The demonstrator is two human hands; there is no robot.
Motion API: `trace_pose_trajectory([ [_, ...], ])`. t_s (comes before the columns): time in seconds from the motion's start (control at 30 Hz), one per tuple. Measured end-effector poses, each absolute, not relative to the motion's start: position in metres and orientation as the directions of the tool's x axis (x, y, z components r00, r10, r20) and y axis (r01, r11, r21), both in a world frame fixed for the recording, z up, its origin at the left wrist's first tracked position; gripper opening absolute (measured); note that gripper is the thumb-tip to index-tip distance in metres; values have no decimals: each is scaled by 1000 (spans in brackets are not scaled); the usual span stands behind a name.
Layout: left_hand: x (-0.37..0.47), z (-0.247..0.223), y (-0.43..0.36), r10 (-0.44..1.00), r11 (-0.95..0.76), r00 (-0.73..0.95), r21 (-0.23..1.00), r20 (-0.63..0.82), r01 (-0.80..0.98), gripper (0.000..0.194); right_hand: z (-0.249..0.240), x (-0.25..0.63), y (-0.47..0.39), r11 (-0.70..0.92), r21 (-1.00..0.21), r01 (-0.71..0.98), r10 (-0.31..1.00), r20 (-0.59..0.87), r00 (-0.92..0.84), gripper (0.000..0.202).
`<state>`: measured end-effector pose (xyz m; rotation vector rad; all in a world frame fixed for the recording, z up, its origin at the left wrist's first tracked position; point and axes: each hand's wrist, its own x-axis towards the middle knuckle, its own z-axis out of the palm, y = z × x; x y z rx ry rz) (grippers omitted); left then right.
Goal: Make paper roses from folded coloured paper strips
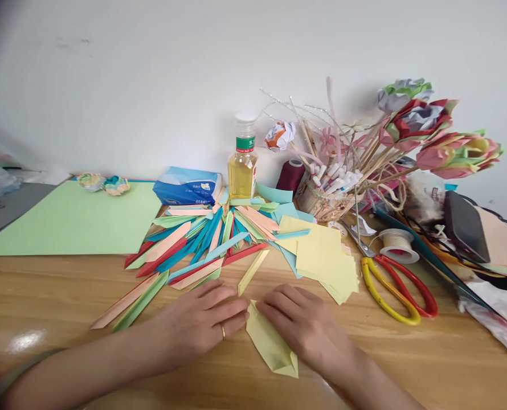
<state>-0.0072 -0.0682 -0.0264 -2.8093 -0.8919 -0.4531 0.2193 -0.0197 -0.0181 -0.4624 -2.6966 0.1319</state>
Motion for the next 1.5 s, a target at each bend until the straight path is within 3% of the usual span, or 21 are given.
trace_pose_trajectory([
  [0.67,-7,-29,-66,519,-817,776,-58,359,573,23,-18,223,-19,957,-125,261,289,376,-880,32],
  [0.93,-6,-29,-67,517,-810,769,-75,376,582,22,-19,226,-19,945,-143,296,326,307,-894,37],
  [1.17,-7,-30,-67,501,-811,779,-108,378,575,21,-14,225,-19,918,-242,313,369,239,-898,35],
  [1.33,-7,-32,-67,493,-810,786,-134,374,571,21,-6,222,-18,914,-216,345,384,175,-907,32],
  [1.5,-5,-28,-68,496,-800,774,-139,395,584,20,-2,239,-17,908,-198,370,408,212,-888,34],
])
